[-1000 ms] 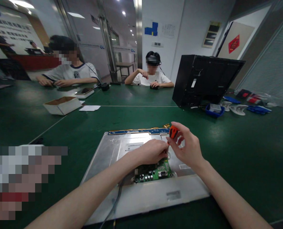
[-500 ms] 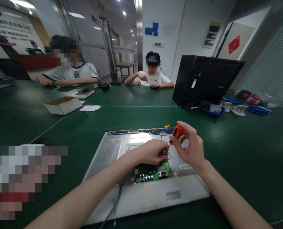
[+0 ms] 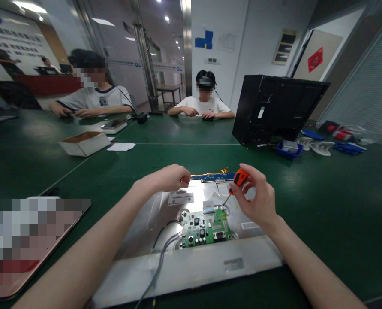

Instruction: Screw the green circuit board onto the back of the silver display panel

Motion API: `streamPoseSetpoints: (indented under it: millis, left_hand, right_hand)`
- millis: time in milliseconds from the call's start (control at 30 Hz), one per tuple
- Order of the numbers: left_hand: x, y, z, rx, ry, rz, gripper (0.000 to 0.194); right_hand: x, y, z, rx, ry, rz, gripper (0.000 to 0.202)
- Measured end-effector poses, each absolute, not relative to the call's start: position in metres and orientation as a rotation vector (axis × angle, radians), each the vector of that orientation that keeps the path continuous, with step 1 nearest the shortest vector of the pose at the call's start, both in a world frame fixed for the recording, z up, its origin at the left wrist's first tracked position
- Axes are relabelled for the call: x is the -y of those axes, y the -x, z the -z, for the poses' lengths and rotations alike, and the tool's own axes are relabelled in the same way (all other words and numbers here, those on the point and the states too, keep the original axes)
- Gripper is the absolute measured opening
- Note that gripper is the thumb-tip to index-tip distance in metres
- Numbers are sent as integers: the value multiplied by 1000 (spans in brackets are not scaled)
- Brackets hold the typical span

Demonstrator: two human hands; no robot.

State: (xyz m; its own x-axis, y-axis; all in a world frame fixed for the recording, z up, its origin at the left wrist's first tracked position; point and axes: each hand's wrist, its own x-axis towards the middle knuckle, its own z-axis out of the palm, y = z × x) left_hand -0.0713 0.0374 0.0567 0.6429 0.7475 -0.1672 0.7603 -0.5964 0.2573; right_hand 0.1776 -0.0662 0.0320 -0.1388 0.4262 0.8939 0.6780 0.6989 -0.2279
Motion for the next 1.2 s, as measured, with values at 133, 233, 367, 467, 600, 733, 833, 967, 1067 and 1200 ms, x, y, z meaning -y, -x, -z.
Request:
streamPoseSetpoints:
  millis: [133, 233, 367, 467, 600, 733, 833, 967, 1067, 1200]
  left_hand:
    - [-35, 75, -56, -1212, -2521, 166, 5]
    - [-28, 64, -54, -1175, -2502, 218, 7]
    - [-22, 53, -49, -1147, -2517, 223, 5]
    - [-20, 51, -47, -1140, -2527, 211, 7]
    - [-17, 49, -51, -1142, -2531, 185, 9]
    - [-1, 38, -61, -1100, -2559, 129, 14]
    - [20, 23, -66, -845, -2591, -45, 13]
    - [47, 4, -62, -604, -2580, -73, 11]
    - [61, -5, -54, -616, -2566, -68, 10]
    - [72, -11, -42, -752, -2640, -115, 10]
  right_hand:
    - [67, -177, -32, 1778, 882, 286, 49]
    - [67, -176, -32, 1785, 879, 283, 49]
    - [67, -176, -31, 1791, 891, 280, 49]
    - [67, -176, -32, 1794, 894, 281, 48]
    - [64, -180, -33, 1799, 886, 278, 48]
    - [64, -189, -41, 1752, 882, 264, 48]
    - [75, -196, -52, 1686, 931, 239, 50]
    - [105, -204, -62, 1642, 978, 151, 54]
    - [127, -205, -60, 1570, 964, 75, 57]
    - [140, -203, -48, 1477, 941, 14, 58]
